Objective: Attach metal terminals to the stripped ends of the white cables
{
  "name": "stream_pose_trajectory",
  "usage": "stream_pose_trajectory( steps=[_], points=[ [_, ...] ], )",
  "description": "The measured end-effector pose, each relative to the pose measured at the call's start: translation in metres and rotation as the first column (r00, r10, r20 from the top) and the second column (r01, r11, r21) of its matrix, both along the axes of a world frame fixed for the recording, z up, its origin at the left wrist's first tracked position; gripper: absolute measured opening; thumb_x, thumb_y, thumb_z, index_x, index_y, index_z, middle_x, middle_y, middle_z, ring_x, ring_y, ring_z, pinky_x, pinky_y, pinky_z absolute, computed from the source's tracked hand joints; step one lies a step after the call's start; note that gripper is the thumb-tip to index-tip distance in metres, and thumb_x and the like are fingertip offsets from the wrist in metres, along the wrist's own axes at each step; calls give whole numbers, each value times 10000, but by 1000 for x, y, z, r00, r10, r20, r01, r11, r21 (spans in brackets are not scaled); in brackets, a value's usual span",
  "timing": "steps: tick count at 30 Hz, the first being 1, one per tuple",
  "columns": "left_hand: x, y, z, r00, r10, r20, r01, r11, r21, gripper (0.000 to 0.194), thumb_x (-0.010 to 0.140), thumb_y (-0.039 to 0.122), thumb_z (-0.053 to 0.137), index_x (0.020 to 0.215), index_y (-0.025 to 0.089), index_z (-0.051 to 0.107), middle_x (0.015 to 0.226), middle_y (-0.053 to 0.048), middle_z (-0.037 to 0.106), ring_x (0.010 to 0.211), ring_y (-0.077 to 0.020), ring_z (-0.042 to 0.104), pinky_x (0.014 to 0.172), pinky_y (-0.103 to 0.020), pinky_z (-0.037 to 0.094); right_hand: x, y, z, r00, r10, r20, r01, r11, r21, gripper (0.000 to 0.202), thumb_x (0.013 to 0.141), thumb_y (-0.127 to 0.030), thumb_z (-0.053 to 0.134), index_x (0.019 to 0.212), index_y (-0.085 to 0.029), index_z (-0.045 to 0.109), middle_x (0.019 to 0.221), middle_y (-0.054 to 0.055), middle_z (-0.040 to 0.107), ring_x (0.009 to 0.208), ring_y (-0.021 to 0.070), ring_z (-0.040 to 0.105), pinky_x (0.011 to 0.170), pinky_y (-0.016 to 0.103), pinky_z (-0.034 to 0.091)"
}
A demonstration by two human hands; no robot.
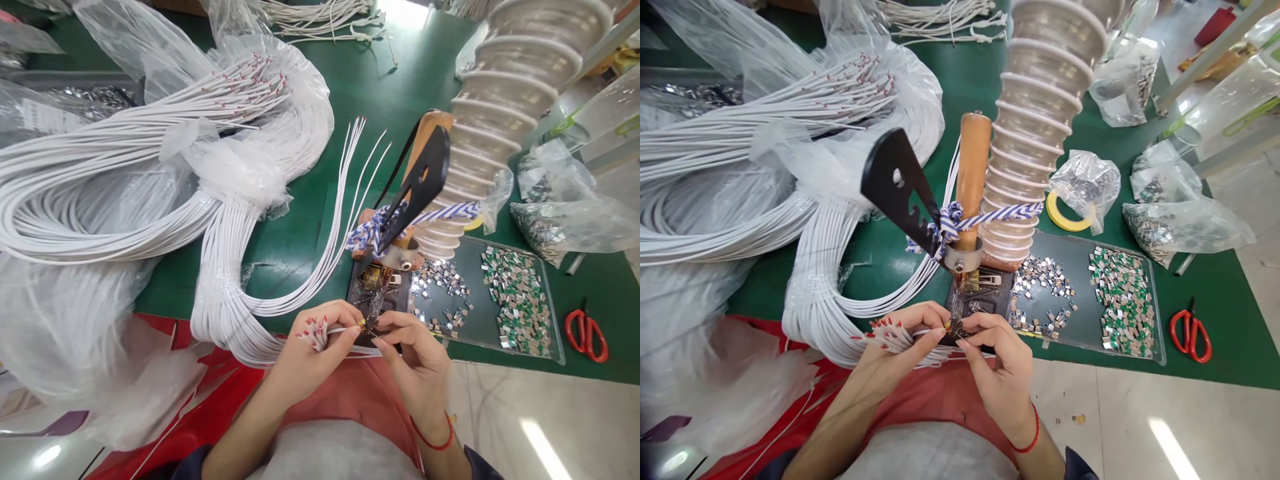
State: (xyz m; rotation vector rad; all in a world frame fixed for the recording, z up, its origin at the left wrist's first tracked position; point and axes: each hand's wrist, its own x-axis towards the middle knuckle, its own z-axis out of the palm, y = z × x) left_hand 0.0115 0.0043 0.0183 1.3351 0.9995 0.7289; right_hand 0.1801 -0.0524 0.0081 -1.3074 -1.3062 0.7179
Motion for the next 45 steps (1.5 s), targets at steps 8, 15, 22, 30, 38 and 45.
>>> stream_pose_trajectory(
  steps=[8, 15, 22, 30, 38, 45],
  points=[
    [1, 3, 4, 1000, -10, -23, 9, 998, -64, 198, 867, 222, 581, 682, 166, 627, 807, -47, 700, 734, -171, 644, 663, -250, 483, 1, 1, -4, 1000, 20, 25, -19, 1000, -9, 185, 848, -40, 708, 805, -219, 685, 904, 34, 760, 837, 160, 733, 742, 251, 616],
    [4, 3, 4, 998, 15, -55, -18, 998, -52, 205, 854, 220, 575, 663, 165, 625, 797, -48, 697, 739, -175, 634, 705, -269, 481, -2, 2, -8, 1000, -13, 8, 13, 1000, 0, 174, 865, -62, 701, 801, -223, 681, 893, 48, 740, 817, 173, 716, 722, 290, 618],
    [1, -2, 0, 1000, 19, 14, -19, 1000, -9, 188, 889, 175, 577, 706, 167, 614, 843, -32, 694, 775, -154, 642, 732, -244, 479, -1, 2, -7, 1000, 2, 26, -2, 1000, 1, 189, 865, -53, 706, 801, -228, 677, 912, 33, 729, 837, 157, 704, 761, 277, 604],
    [-1, -4, -6, 1000, 10, -2, -10, 1000, -26, 193, 893, 179, 574, 707, 161, 622, 832, -35, 697, 775, -154, 643, 734, -244, 484, -1, -3, -10, 997, 17, 72, -14, 999, -50, 145, 892, -120, 700, 790, -222, 682, 910, 47, 734, 837, 182, 707, 736, 304, 597],
    [2, -7, -8, 999, 10, -34, -12, 999, -39, 193, 881, 202, 572, 696, 168, 617, 848, -45, 713, 772, -165, 658, 688, -243, 497, -1, -6, -12, 998, 22, 61, -20, 999, -25, 177, 869, -60, 698, 828, -232, 698, 929, 32, 730, 858, 170, 709, 755, 283, 590],
    [2, -23, -12, 999, -38, -8, 39, 995, 87, 204, 896, 132, 582, 699, 170, 622, 804, -45, 725, 726, -156, 667, 688, -243, 497, 13, -11, -4, 997, 74, -10, -74, 996, -43, 128, 908, -114, 683, 841, -223, 673, 838, 20, 705, 765, 158, 670, 689, 269, 551]
  ],
)
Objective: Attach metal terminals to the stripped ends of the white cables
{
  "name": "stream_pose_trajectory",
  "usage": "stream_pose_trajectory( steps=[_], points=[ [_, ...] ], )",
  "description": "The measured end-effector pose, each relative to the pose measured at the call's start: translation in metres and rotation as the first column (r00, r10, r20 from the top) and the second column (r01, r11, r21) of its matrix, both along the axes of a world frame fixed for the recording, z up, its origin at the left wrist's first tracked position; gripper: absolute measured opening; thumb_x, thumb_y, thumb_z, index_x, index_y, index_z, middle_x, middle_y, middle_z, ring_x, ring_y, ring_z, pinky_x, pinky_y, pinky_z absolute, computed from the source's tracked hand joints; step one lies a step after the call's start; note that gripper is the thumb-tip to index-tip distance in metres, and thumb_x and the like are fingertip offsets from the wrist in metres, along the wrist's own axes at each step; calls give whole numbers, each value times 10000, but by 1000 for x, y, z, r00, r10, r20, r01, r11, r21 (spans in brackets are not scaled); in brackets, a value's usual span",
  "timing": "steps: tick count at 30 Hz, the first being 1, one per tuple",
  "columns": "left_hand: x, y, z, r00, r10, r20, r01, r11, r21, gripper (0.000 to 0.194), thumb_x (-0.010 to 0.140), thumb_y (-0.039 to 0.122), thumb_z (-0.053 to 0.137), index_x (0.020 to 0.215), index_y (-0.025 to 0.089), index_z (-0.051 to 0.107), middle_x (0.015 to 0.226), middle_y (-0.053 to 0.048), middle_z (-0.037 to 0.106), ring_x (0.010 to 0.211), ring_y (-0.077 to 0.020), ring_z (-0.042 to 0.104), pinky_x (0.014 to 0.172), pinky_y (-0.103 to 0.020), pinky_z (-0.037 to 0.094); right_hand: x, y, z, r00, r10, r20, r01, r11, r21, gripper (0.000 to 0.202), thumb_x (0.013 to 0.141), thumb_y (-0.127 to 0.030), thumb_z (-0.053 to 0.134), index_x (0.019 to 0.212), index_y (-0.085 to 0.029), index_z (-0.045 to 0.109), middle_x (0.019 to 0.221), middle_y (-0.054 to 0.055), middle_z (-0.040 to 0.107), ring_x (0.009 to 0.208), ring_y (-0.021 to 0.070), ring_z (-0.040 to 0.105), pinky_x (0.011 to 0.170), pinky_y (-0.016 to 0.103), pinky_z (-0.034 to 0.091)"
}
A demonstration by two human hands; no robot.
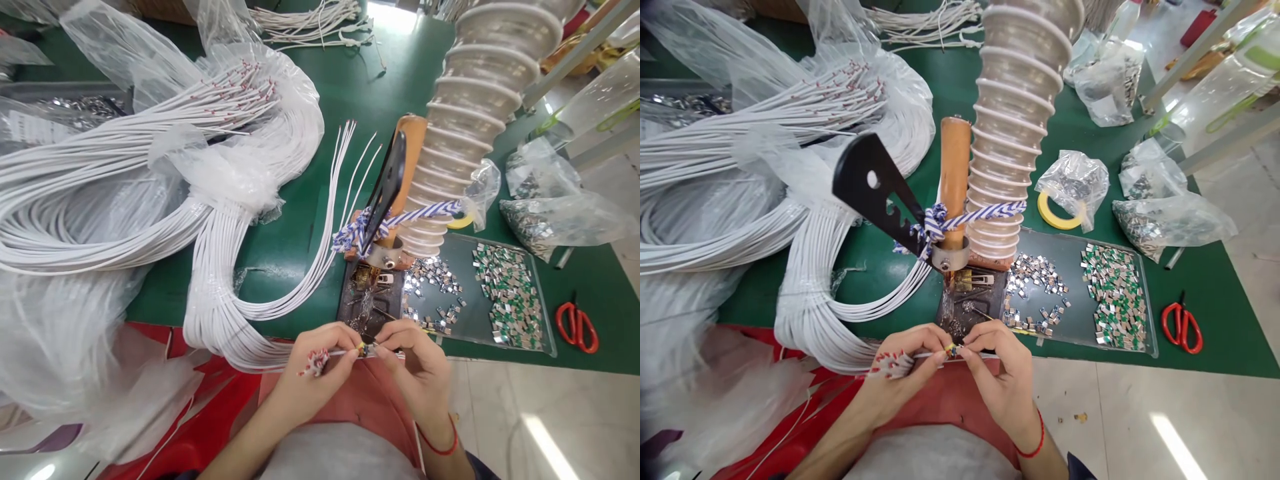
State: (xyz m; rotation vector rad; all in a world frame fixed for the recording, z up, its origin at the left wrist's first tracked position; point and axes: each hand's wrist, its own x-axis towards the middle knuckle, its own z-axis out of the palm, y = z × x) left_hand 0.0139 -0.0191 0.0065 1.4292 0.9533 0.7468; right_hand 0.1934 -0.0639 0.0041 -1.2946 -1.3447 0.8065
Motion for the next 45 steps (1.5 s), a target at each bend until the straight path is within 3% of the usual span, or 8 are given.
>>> stream_pose_trajectory(
  steps=[7, 19, 23, 27, 32, 37, 41, 45],
  points=[
    [0, -19, -4, 994, -78, 73, 77, 997, 16, 206, 905, 93, 584, 723, 176, 632, 810, -32, 726, 731, -143, 676, 687, -221, 493, 5, -5, 12, 987, 163, 15, -157, 972, -175, 191, 941, -397, 695, 895, -212, 704, 696, -26, 580, 547, 105, 507, 475, 212, 403],
    [-3, -22, -12, 997, 43, 67, -44, 999, 11, 327, 1064, 341, 473, 1019, 208, 768, 1056, -87, 757, 1009, -203, 712, 864, -265, 553, 20, -8, 19, 970, 201, 135, -191, 978, -82, 168, 947, -142, 628, 990, -253, 748, 698, -14, 672, 566, 125, 594, 507, 218, 460],
    [-6, -23, -16, 990, 127, 67, -125, 992, -27, 445, 1049, 483, 476, 883, 181, 757, 893, -90, 759, 927, -210, 712, 846, -282, 543, 48, -12, 32, 915, 318, 249, -320, 947, -30, 181, 918, -115, 636, 984, -259, 724, 668, -10, 688, 564, 149, 612, 517, 245, 484],
    [-4, -22, -9, 999, -12, 44, 24, 959, -281, 563, 1015, 620, 431, 796, 167, 686, 550, -7, 617, 504, -141, 584, 557, -246, 471, 67, -14, 44, 850, 380, 365, -365, 924, -113, 65, 924, -208, 696, 970, -245, 721, 729, 17, 735, 592, 166, 662, 540, 244, 535],
    [10, -27, -11, 967, -119, 227, 218, 848, -483, 540, 871, 683, 631, 766, 154, 659, 576, 9, 574, 503, -122, 537, 518, -220, 434, 51, -11, 38, 883, 297, 364, -234, 950, -208, 104, 953, -203, 656, 872, -241, 709, 672, -15, 662, 533, 133, 608, 507, 215, 494],
    [20, -29, -21, 883, -225, 413, 406, 807, -428, 525, 883, 642, 654, 893, 120, 705, 778, -35, 609, 679, -141, 527, 638, -242, 455, 16, -5, 29, 900, 374, 225, -348, 926, -148, 88, 987, -297, 647, 977, -239, 712, 727, -6, 684, 598, 126, 599, 558, 211, 485],
    [16, -25, -18, 888, -279, 367, 433, 775, -459, 472, 892, 588, 675, 908, 117, 697, 769, -19, 573, 713, -153, 515, 665, -251, 456, 4, -2, 27, 915, 366, 171, -353, 930, -101, 155, 1006, -268, 616, 877, -223, 688, 684, -9, 643, 588, 122, 560, 534, 218, 445],
    [6, -19, -12, 891, -336, 304, 435, 824, -363, 502, 983, 587, 533, 833, 129, 672, 772, -34, 598, 729, -163, 552, 685, -257, 467, 11, -2, 22, 937, 326, 128, -315, 944, -99, 133, 994, -252, 633, 879, -228, 695, 654, -20, 585, 579, 126, 529, 519, 231, 416]
  ],
)
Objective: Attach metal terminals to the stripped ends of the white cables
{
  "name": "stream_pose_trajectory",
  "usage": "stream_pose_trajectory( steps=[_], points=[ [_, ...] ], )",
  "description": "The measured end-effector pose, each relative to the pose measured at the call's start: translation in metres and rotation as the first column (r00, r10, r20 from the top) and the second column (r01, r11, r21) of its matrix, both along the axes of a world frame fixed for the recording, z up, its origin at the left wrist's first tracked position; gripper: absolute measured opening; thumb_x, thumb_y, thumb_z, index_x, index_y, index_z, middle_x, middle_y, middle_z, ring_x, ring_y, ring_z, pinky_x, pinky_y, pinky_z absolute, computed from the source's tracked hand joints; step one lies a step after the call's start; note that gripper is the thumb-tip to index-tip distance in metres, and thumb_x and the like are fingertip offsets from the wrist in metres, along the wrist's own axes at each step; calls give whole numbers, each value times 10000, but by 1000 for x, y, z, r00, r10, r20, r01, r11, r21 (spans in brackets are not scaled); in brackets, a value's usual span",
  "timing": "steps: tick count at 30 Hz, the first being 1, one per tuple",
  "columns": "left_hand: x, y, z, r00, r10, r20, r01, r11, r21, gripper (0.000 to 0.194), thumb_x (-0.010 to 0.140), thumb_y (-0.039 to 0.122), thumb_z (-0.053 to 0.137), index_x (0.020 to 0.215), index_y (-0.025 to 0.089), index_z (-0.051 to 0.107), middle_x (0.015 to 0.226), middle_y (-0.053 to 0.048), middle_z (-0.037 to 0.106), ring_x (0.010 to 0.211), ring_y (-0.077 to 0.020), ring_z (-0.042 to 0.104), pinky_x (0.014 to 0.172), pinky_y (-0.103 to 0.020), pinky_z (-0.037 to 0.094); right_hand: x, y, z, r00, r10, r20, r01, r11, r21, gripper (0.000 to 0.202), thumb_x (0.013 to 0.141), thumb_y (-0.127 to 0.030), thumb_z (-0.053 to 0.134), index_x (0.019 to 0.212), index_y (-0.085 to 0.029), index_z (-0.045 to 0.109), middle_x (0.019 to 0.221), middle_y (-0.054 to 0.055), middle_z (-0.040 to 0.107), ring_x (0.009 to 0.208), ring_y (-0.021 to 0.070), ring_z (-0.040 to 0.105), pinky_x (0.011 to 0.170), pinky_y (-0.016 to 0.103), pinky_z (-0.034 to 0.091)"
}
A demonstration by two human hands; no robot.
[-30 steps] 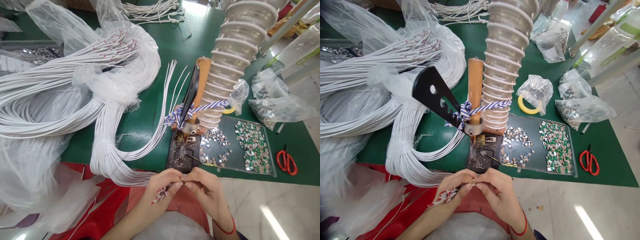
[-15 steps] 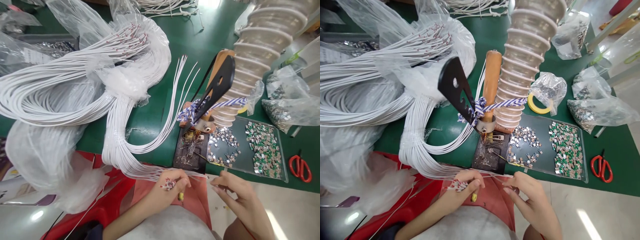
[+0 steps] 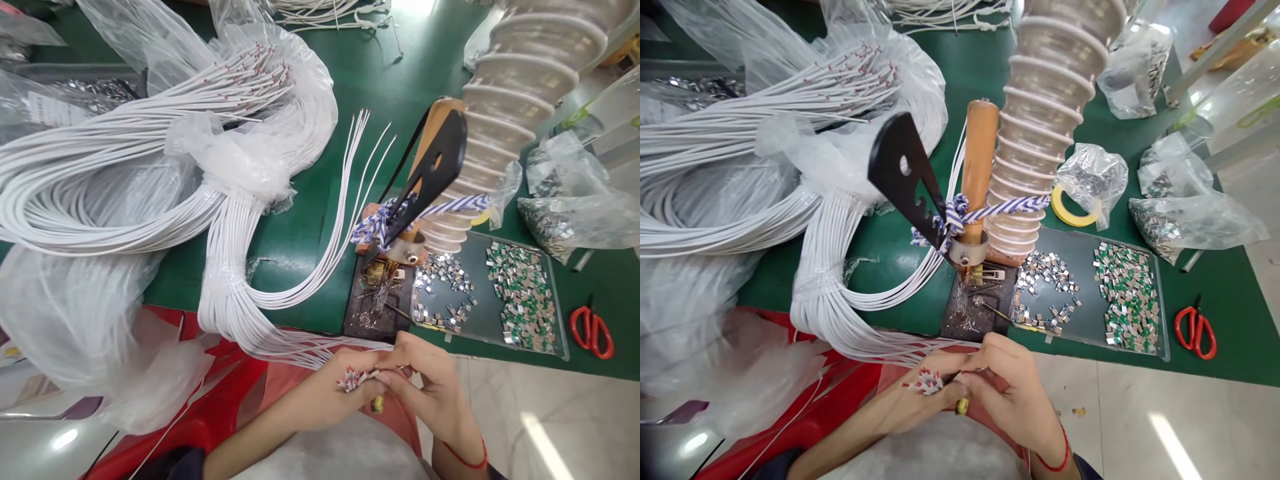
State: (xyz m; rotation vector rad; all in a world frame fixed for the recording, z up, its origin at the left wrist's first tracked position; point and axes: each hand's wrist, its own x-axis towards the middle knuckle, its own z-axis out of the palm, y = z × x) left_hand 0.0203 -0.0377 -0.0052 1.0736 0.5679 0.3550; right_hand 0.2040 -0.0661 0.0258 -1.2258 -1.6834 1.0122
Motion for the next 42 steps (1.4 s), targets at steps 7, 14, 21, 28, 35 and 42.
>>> stream_pose_trajectory(
  steps=[7, 14, 21, 28, 35, 42],
  points=[
    [-6, 7, 1, 999, 2, 43, -8, 992, 129, 667, 983, 712, 379, 610, 173, 499, 557, 17, 482, 505, -113, 455, 524, -223, 392, 5, -5, -7, 992, -14, -122, 9, 999, -42, 68, 939, -182, 690, 953, -246, 710, 698, -20, 629, 624, 129, 541, 575, 238, 441],
    [-14, 14, 10, 979, 189, -78, -122, 846, 519, 501, 1066, 401, 444, 683, 139, 635, 610, 1, 560, 576, -120, 466, 586, -221, 420, -6, 0, -4, 988, -108, -106, 94, 987, -128, 105, 912, -129, 685, 877, -226, 704, 714, -26, 583, 614, 105, 525, 523, 209, 379],
    [-26, 18, 2, 957, 278, -87, -201, 846, 494, 209, 993, 258, 630, 973, 142, 803, 795, -46, 791, 686, -151, 723, 687, -204, 551, -17, 5, 0, 994, -104, 17, 105, 993, -45, 206, 853, -59, 585, 707, -202, 614, 615, -51, 464, 549, 97, 446, 500, 222, 322],
    [-25, 35, -2, 935, 353, -15, -310, 839, 448, 141, 926, 144, 694, 949, 164, 832, 941, -71, 822, 837, -175, 769, 794, -214, 593, 14, 4, -3, 889, -354, 289, 345, 935, 84, 158, 929, -89, 577, 866, -228, 617, 740, -25, 581, 657, 125, 561, 600, 223, 452],
    [-22, 38, 4, 950, 313, 16, -285, 843, 455, 140, 903, 103, 702, 893, 151, 833, 921, -82, 794, 811, -147, 749, 734, -179, 579, 57, 11, -17, 766, -315, 560, 387, 922, -10, 101, 965, -288, 609, 877, -238, 620, 853, 24, 628, 797, 214, 597, 691, 319, 462],
    [-21, 37, 5, 956, 291, -43, -245, 870, 428, 116, 900, 138, 715, 872, 151, 826, 913, -88, 795, 786, -167, 745, 703, -213, 584, 58, 13, -17, 783, -286, 553, 362, 932, -30, 122, 974, -297, 591, 865, -242, 586, 852, 29, 620, 789, 220, 587, 683, 330, 454]
  ],
)
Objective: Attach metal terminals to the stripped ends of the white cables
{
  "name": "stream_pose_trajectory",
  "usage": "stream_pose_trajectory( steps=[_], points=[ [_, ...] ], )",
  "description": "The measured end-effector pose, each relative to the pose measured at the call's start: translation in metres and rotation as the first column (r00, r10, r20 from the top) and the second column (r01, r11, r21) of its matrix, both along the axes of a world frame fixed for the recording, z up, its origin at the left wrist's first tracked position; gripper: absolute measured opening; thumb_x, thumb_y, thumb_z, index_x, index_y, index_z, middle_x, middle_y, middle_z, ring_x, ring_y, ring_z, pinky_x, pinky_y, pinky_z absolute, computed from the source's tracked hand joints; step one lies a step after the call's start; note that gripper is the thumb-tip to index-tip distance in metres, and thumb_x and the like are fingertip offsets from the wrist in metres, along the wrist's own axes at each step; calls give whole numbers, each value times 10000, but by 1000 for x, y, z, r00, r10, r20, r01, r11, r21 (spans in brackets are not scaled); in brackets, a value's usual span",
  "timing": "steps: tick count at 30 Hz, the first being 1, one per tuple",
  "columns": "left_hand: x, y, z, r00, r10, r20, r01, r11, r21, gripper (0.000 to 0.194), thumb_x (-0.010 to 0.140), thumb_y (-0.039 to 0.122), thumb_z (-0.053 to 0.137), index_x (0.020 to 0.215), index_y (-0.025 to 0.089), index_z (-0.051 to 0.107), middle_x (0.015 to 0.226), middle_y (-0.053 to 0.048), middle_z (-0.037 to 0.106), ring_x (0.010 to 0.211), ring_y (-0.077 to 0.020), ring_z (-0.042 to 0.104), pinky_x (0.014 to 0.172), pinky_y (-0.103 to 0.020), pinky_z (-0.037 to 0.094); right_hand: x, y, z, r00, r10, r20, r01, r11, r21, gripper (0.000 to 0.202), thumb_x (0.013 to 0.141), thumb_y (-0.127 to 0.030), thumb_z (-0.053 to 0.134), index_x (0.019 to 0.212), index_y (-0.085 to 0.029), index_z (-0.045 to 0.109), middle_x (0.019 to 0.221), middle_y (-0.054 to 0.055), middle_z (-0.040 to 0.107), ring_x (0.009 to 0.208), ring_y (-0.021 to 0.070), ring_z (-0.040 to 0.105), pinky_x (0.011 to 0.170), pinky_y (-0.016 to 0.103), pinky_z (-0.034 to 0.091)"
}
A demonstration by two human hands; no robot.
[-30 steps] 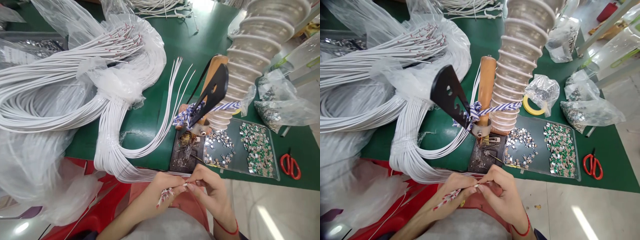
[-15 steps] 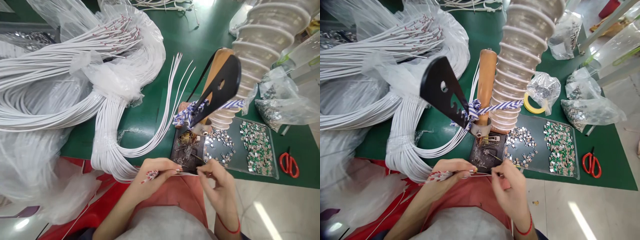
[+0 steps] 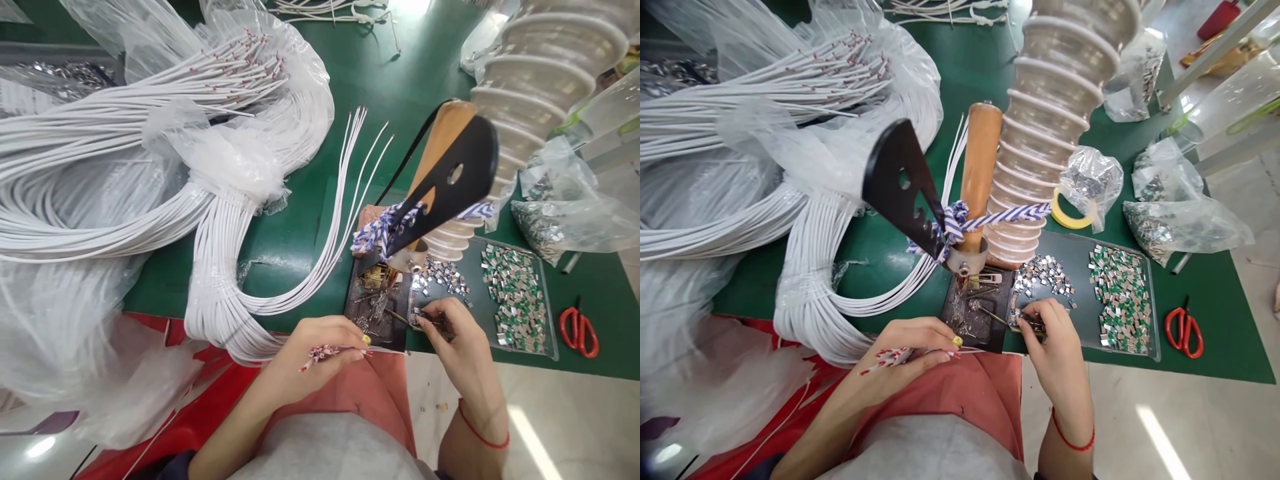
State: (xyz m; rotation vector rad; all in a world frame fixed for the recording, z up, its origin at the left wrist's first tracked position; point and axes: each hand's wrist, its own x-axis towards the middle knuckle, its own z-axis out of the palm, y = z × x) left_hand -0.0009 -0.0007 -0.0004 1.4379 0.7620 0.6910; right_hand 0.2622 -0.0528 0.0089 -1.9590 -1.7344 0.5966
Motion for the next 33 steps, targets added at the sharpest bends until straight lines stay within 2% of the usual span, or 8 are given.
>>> stream_pose_trajectory(
  steps=[6, 13, 16, 19, 21, 25, 29, 33],
  points=[
    [-1, 1, 0, 1000, -30, -10, 29, 999, -24, 131, 914, 156, 704, 889, 160, 833, 934, -87, 801, 822, -178, 750, 731, -226, 592, 2, -1, -1, 998, 60, 6, -60, 998, 2, 113, 992, -285, 562, 898, -242, 606, 895, 49, 650, 850, 240, 618, 748, 359, 466],
    [0, 3, 1, 999, -49, 2, 49, 999, -11, 125, 905, 139, 715, 896, 162, 837, 947, -82, 800, 841, -175, 749, 773, -225, 583, 2, 2, 4, 997, 79, -20, -79, 997, -5, 163, 998, -276, 540, 840, -249, 569, 831, 28, 625, 789, 226, 570, 701, 345, 434],
    [0, 3, -1, 999, -54, 5, 54, 999, -3, 123, 906, 135, 715, 901, 162, 835, 944, -83, 796, 847, -174, 748, 778, -229, 579, 1, 0, 5, 998, 16, -62, -13, 998, 57, 139, 1011, -281, 519, 888, -249, 574, 891, 46, 657, 852, 230, 597, 742, 349, 462],
    [-1, 2, -2, 998, -61, 7, 61, 998, 5, 118, 914, 153, 713, 904, 163, 831, 953, -86, 793, 851, -174, 748, 767, -229, 574, -1, -5, 8, 976, -72, -206, 90, 992, 83, 122, 1030, -284, 501, 957, -244, 590, 964, 65, 691, 883, 214, 645, 739, 325, 506],
    [-2, 1, -3, 999, -51, 10, 51, 999, 14, 116, 917, 167, 713, 893, 162, 826, 939, -86, 793, 841, -175, 745, 770, -236, 575, -6, -9, 12, 946, -84, -314, 115, 990, 81, 115, 1029, -279, 520, 957, -244, 603, 907, 47, 695, 823, 191, 658, 705, 294, 522],
    [-1, 2, -2, 1000, -14, -9, 15, 1000, 19, 125, 922, 188, 705, 858, 151, 807, 887, -83, 787, 814, -174, 739, 779, -247, 574, -26, -14, 17, 905, 4, -425, 24, 998, 61, 101, 986, -243, 599, 898, -245, 649, 757, 7, 655, 680, 159, 618, 605, 252, 496],
    [0, 2, -2, 1000, 6, 0, -6, 1000, 1, 149, 935, 208, 681, 853, 152, 792, 880, -82, 787, 799, -175, 731, 771, -261, 577, -52, -11, 15, 853, 155, -499, -138, 988, 71, 134, 982, -208, 592, 917, -242, 704, 821, 30, 702, 751, 178, 649, 660, 278, 512],
    [0, 1, -3, 999, 28, 22, -27, 999, -36, 141, 915, 167, 673, 832, 150, 786, 883, -79, 788, 796, -172, 727, 774, -261, 575, -68, -9, 7, 817, 152, -556, -136, 988, 70, 139, 982, -183, 583, 981, -240, 710, 858, 33, 722, 777, 174, 660, 674, 275, 517]
  ],
)
